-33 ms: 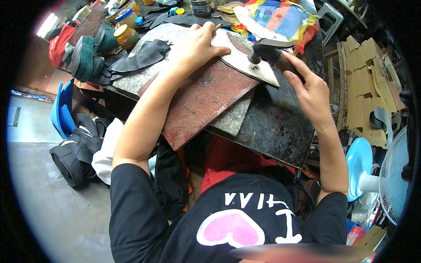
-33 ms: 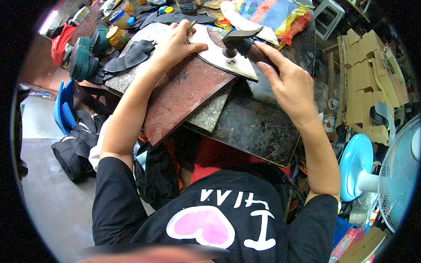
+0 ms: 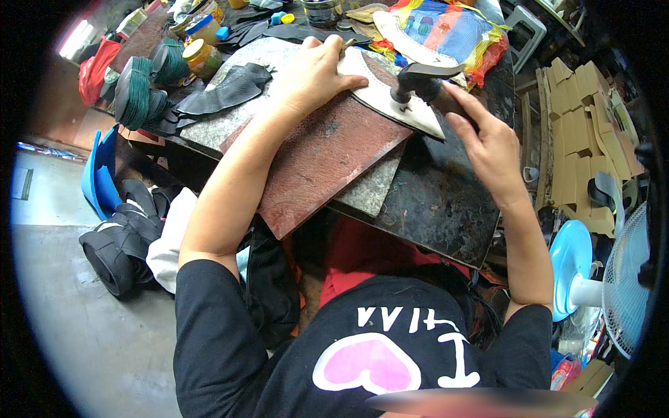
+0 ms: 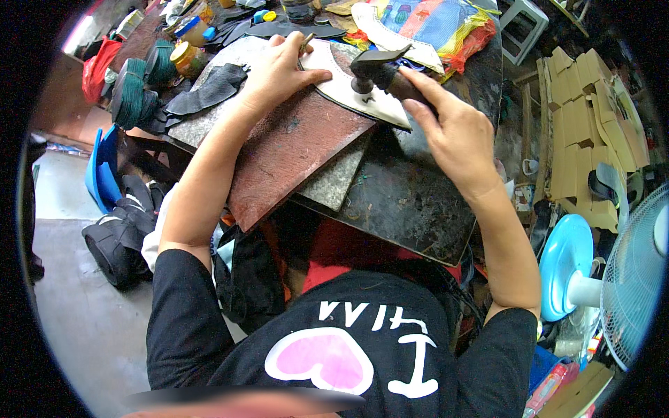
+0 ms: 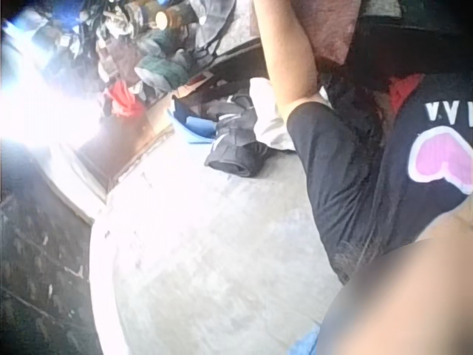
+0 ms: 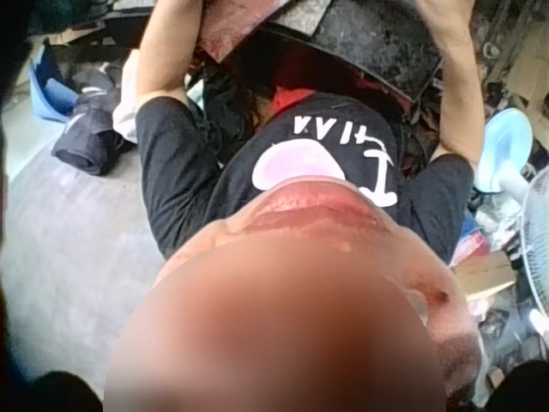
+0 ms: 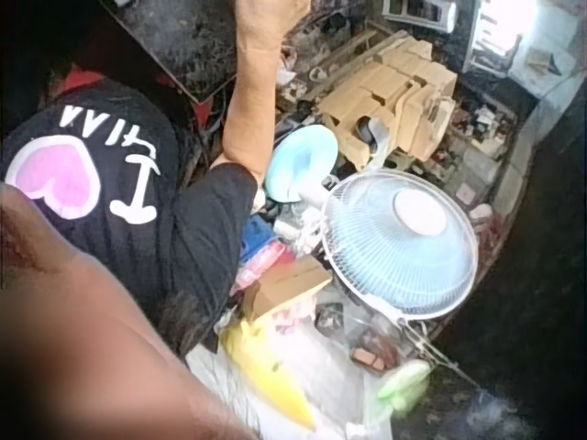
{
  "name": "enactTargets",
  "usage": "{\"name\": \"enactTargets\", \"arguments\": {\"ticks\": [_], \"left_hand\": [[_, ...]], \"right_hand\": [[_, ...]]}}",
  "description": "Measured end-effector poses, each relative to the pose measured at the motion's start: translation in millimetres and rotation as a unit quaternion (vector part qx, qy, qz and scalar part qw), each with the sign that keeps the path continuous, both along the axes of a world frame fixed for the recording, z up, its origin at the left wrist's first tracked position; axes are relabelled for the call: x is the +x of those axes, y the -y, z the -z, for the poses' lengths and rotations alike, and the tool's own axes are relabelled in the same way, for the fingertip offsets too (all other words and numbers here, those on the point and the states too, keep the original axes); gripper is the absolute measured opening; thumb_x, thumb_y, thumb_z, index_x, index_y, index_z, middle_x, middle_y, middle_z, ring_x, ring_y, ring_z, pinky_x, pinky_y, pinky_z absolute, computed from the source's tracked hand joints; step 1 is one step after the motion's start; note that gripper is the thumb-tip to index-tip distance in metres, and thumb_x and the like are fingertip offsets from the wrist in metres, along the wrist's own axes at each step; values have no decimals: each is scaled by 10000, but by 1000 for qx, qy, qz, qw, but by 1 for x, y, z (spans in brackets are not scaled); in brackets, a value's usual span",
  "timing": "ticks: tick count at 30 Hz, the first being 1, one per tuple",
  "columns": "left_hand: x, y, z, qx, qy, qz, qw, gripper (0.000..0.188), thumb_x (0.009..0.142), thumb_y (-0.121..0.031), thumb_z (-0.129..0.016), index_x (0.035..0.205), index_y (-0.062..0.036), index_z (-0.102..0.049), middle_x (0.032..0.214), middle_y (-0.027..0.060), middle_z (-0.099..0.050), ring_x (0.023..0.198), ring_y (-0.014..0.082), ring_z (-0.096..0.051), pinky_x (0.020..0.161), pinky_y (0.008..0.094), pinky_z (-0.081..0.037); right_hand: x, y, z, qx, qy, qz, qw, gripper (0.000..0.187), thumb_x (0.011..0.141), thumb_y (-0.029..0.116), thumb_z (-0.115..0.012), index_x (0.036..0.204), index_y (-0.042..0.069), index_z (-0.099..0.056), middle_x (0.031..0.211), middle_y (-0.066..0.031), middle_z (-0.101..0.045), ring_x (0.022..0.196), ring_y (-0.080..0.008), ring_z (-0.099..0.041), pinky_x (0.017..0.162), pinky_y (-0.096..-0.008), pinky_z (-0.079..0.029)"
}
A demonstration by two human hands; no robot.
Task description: The person uses a hammer and a small metal tool to tap along the edge of a curved shoe part on a workbench. They repeatedly reposition the part and continue tapping along its perimeter.
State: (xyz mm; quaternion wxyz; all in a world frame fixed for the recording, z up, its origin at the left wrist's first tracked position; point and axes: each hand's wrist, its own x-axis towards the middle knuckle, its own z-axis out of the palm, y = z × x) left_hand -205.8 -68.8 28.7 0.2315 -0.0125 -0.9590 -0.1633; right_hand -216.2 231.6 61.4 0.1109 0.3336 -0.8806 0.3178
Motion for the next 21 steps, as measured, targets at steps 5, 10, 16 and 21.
{"name": "enactTargets", "arguments": {"ticks": [5, 10, 16, 21], "left_hand": [[-16, 8, -11, 46, 68, -60, 995, 675, 856, -606, -617, 1134, 5, -553, 1065, 276, -612, 1024, 421, -591, 894, 446, -482], [-45, 27, -15, 470, 70, -14, 880, 260, 968, -299, -526, 1042, -54, -571, 862, 37, -555, 726, 130, -564, 702, 295, -516], [-58, 12, 9, 568, -40, 48, 821, 138, 924, -51, -639, 1015, 51, -657, 929, 120, -691, 786, 156, -695, 670, 256, -608], [-63, 16, 21, 540, -43, 46, 839, 146, 932, -64, -634, 1003, 62, -656, 893, 130, -706, 742, 163, -709, 648, 252, -605]], "right_hand": [[-1, 13, 8, 60, -54, 12, 997, 392, 940, 359, -598, 1328, 301, -581, 1060, -115, -701, 878, -334, -687, 728, -425, -551], [1, 11, 5, 76, -44, 12, 996, 398, 941, 359, -595, 1334, 306, -574, 1043, -125, -703, 859, -344, -688, 714, -435, -551], [0, 13, 4, 88, -50, 16, 995, 392, 944, 359, -589, 1332, 299, -575, 1015, -139, -705, 840, -351, -688, 706, -441, -549], [0, 11, 5, 90, -29, 20, 995, 388, 946, 359, -588, 1328, 297, -575, 1003, -136, -707, 838, -350, -688, 703, -442, -549]]}}
